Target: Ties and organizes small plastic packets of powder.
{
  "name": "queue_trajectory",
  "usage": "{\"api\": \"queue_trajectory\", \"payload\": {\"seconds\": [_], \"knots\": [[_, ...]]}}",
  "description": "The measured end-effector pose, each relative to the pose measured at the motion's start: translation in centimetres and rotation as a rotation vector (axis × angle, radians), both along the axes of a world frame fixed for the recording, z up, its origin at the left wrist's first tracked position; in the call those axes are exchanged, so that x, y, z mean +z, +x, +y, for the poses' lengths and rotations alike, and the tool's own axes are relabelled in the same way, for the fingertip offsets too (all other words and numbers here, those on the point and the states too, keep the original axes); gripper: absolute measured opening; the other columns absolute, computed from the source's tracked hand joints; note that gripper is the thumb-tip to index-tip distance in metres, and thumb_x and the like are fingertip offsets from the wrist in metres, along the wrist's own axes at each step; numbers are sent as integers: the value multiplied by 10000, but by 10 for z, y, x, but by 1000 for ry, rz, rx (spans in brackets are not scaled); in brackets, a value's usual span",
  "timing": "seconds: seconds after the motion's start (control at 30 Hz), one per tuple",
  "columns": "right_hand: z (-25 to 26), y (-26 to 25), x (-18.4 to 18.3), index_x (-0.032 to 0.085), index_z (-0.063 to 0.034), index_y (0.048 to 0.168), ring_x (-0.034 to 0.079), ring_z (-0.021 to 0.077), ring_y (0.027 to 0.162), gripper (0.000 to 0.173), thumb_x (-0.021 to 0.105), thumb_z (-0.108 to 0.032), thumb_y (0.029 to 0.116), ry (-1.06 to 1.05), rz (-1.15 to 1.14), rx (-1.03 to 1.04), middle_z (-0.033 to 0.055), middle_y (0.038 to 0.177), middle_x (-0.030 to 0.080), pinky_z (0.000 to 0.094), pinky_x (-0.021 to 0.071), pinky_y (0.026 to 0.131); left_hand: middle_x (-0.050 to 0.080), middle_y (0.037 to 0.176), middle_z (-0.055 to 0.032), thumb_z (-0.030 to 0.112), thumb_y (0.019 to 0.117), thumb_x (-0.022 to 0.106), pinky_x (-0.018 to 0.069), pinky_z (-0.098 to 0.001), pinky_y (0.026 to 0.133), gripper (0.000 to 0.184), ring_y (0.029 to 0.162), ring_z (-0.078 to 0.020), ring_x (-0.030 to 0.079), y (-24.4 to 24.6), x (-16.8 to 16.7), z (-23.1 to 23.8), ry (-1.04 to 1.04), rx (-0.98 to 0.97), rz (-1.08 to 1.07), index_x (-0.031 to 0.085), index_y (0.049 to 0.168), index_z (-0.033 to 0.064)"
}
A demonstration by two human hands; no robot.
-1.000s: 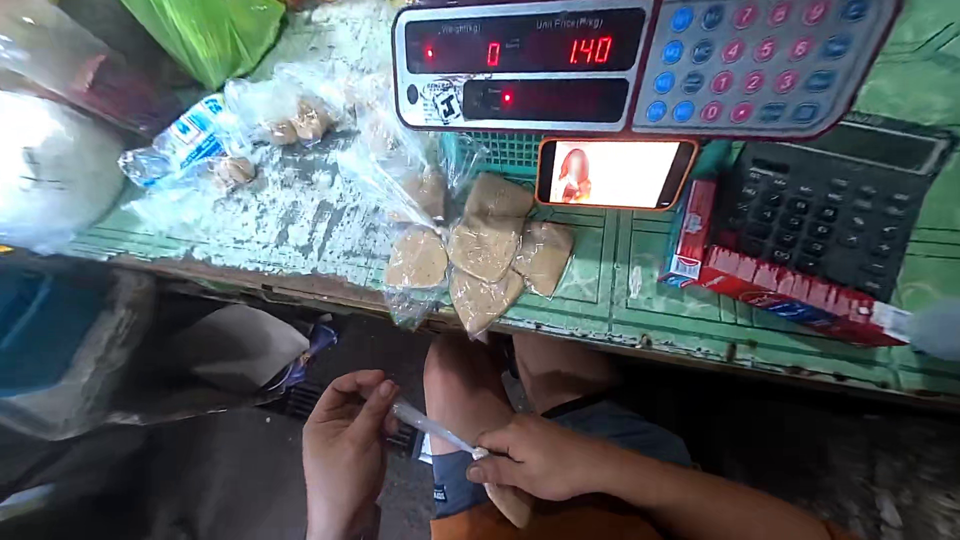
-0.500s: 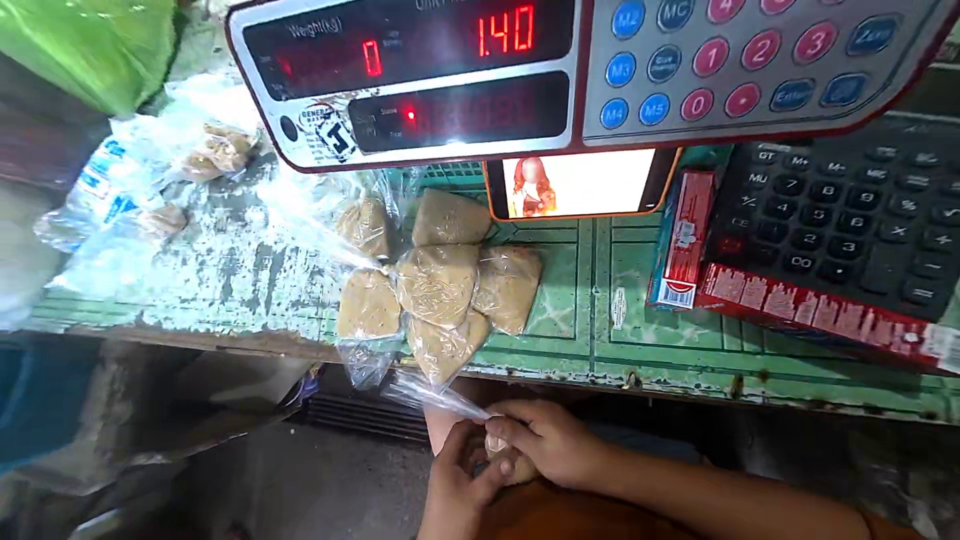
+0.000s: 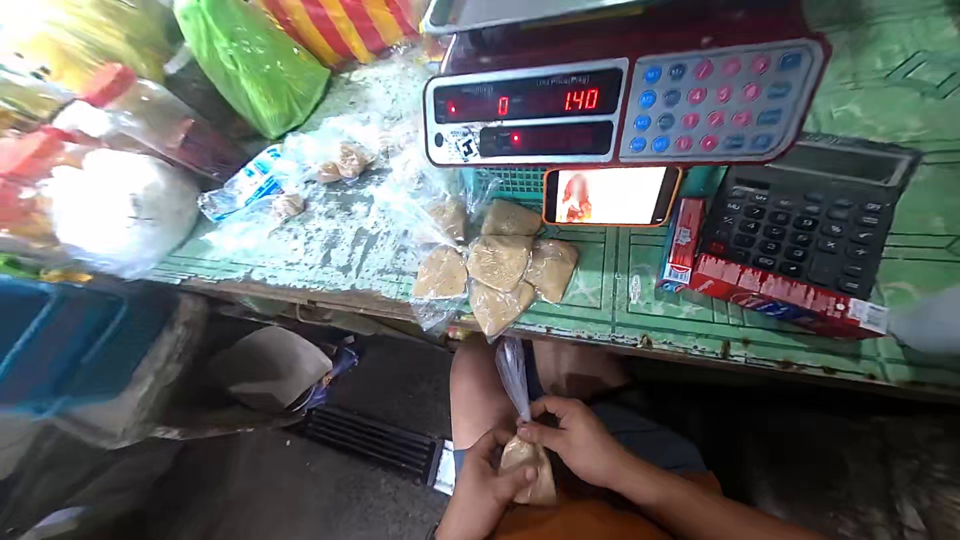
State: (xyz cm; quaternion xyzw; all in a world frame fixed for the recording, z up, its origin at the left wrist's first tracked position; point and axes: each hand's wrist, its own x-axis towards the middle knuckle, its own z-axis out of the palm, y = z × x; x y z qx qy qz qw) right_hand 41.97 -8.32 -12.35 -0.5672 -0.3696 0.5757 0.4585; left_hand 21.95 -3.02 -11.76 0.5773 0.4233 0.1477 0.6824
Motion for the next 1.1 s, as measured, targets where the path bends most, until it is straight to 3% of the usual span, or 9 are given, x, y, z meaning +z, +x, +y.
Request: {"api": "queue_trajectory", "payload": {"seconds": [0.13,0.3,0.47,0.63,0.7,0.8,0.9,1.0,1.1], "knots": [[1,-8,27,734,-71,1048,696,58,913,207,757,-239,929,30,-67,8,7,990,741,262,584,861,766,938,-121,97,709,897,645,-378,762,459,829,-208,754,-5,9,-11,-33,90,-48,680,1101,-3],[13,10,64,565,-61,1402,732,172,840,445,666,-215,997,106,-142,150,82,1053,729,364,640,773,751,915,-108,91,712,862,642,-379,710,415,791,-197,740,-24,25,23,68,266,-118,673,1072,8],[3,39,71,697,-66,1217,740,139,887,286,657,-227,984,323,-375,-53,31,1060,747,331,648,788,736,953,-159,123,885,778,642,-418,763,356,829,-244,739,-39,35,82,147,567,-84,636,1165,-44],[4,83,89,735,-76,1097,715,72,801,255,631,-291,1009,574,-586,-210,0,981,743,263,636,711,721,829,-93,218,944,736,619,-370,677,268,704,-178,705,-15,126,152,368,502,-14,682,1084,-4],[17,99,94,735,-69,1111,699,63,800,323,594,-345,1021,539,-794,-267,26,975,738,263,615,717,718,858,-90,351,990,677,607,-375,665,359,702,-173,691,-1,152,188,405,421,24,672,1162,37],[35,114,77,735,-76,1160,680,123,779,344,568,-345,1027,420,-1047,-332,86,988,734,318,587,705,715,1153,-159,522,986,617,582,-516,907,633,1020,-277,713,23,157,247,615,302,228,556,1417,63],[44,115,66,745,-80,1156,671,153,750,349,570,-348,1017,381,-1112,-382,95,957,732,345,577,678,438,1571,-204,595,1004,519,336,-627,1175,797,1458,-387,410,52,129,284,966,67,515,384,1566,46],[44,113,66,752,-47,1122,677,193,743,359,571,-338,1014,423,-1180,-354,127,916,726,370,582,675,321,1656,-170,659,1019,378,229,-669,1200,829,1529,-386,289,84,81,279,1167,-178,733,341,1599,68],[49,112,72,750,21,1088,658,255,714,289,625,-225,1001,417,-1187,-269,195,895,707,399,565,666,207,1705,-140,772,979,259,134,-616,1253,961,1580,-325,168,94,77,277,1109,-232,817,244,1633,68]]}}
